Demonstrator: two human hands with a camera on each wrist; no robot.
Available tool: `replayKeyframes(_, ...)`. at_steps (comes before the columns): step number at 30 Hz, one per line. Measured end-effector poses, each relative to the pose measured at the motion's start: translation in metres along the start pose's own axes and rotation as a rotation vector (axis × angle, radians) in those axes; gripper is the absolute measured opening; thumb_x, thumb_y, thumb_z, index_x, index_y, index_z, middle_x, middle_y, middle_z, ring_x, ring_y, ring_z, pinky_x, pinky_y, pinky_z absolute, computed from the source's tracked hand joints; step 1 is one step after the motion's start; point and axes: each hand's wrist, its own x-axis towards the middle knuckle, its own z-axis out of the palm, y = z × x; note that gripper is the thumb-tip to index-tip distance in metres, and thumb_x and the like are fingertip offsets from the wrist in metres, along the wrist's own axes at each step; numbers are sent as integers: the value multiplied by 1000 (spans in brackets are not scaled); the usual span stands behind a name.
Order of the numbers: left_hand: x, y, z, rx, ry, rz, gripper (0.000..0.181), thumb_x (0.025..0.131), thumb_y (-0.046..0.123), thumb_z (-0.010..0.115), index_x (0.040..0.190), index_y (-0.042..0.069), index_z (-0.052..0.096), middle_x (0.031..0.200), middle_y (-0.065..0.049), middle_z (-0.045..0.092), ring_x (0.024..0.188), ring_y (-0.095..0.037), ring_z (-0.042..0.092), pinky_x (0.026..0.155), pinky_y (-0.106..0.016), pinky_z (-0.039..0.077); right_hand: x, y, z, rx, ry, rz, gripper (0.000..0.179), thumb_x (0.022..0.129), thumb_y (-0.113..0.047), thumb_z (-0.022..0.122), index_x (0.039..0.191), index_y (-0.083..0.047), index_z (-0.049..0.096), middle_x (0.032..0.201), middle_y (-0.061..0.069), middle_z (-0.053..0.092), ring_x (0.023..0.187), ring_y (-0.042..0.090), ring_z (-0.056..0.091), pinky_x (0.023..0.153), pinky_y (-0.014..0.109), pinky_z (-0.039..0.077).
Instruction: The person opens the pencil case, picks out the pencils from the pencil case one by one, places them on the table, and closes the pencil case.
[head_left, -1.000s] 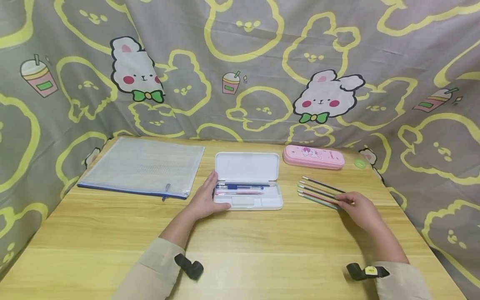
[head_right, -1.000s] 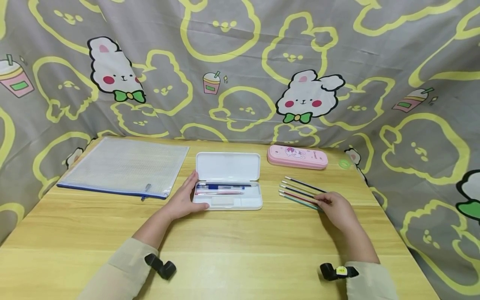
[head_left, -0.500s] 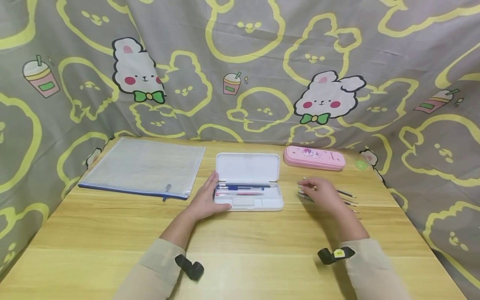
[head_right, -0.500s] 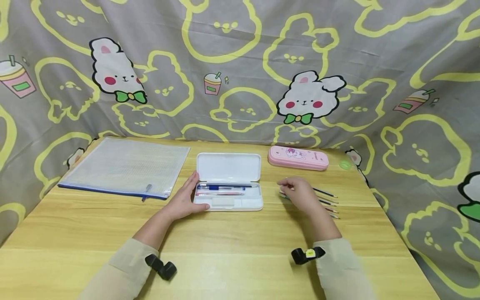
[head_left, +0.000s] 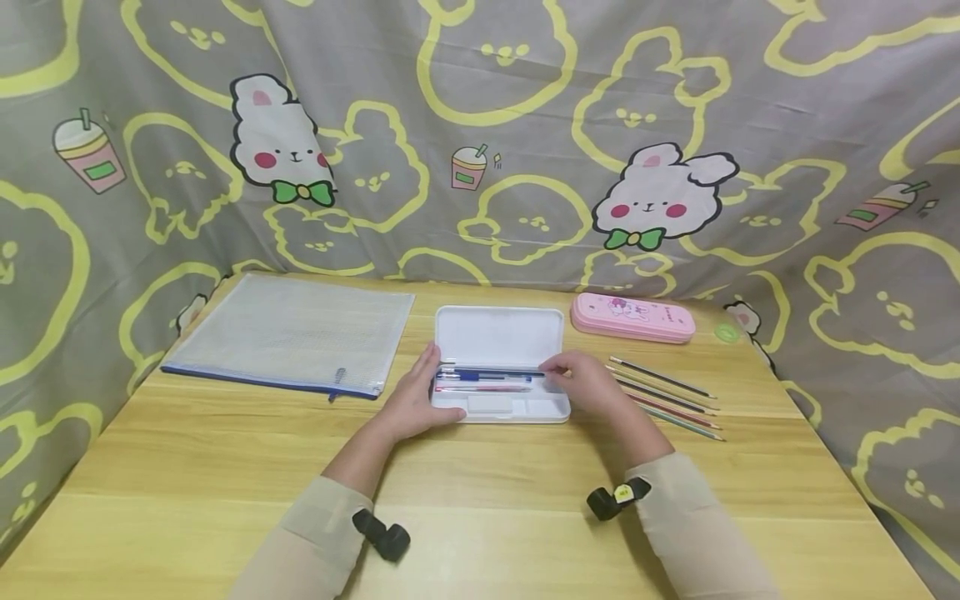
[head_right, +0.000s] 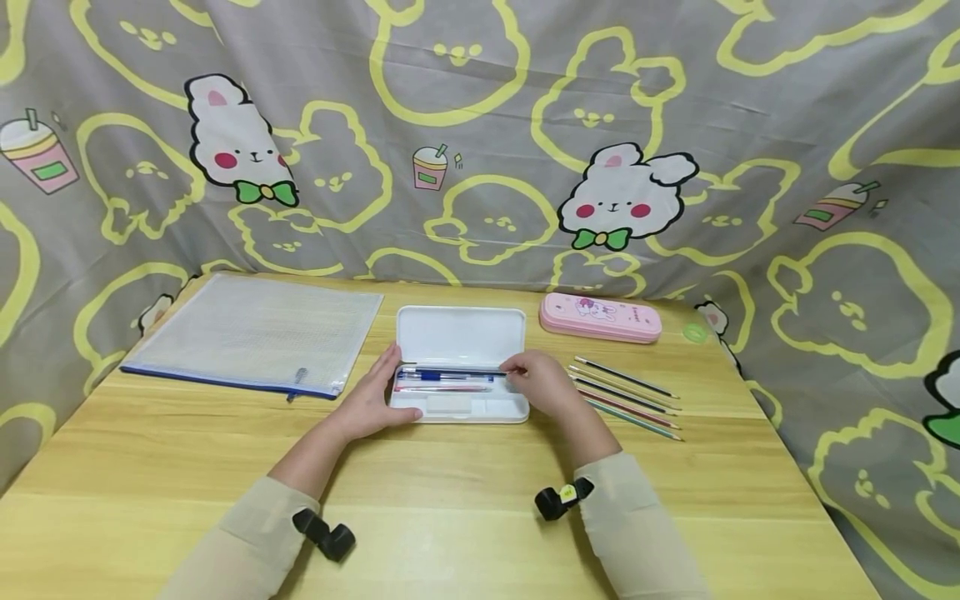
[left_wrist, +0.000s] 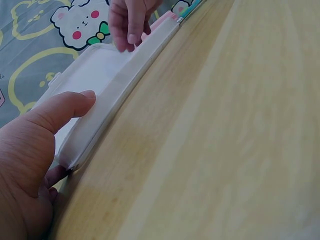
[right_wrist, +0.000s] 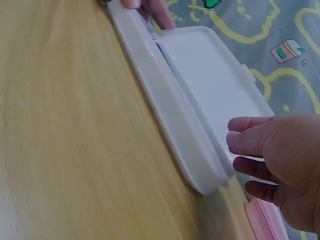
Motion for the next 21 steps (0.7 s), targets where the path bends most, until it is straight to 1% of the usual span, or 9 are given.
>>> replayKeyframes(3, 0, 0, 0, -1, -2, -1, 119, 72, 40, 83, 158, 6, 8, 167, -10, 1, 153, -35, 7, 123, -51, 15, 4, -3, 5, -6, -21, 24, 22, 94, -12, 62, 113, -7, 72, 116, 15, 69, 112, 31, 61, 101, 51, 47)
replayKeyframes(10, 0, 2, 0, 5, -5, -1, 119, 71, 40, 83, 158, 6, 8, 167, -10, 1, 152, -36, 8, 123, -52, 15, 8, -7, 10, -122, -54, 38, 25, 95, -16, 62, 117, -10, 71, 122, 13, 69, 120, 33, 60, 106, 51, 44)
replayKeyframes(14, 0, 2, -1, 12, 1, 0, 119, 71, 39, 83, 157, 5, 8, 166, -11, 1, 152, -37, 9, 123, -52, 16, 9, -10, 12, -158, -66, 47, 26, 95, -16, 62, 119, -10, 71, 123, 12, 69, 120, 32, 60, 107, 50, 45)
replayKeyframes(21, 0, 2, 0, 9, -3, -5, 119, 71, 40, 83, 158, 6, 8, 167, -10, 1, 152, -36, 8, 123, -52, 15, 11, -15, 14, -210, -83, 26, 25, 94, -9, 62, 117, -8, 72, 120, 13, 70, 117, 32, 62, 104, 50, 47)
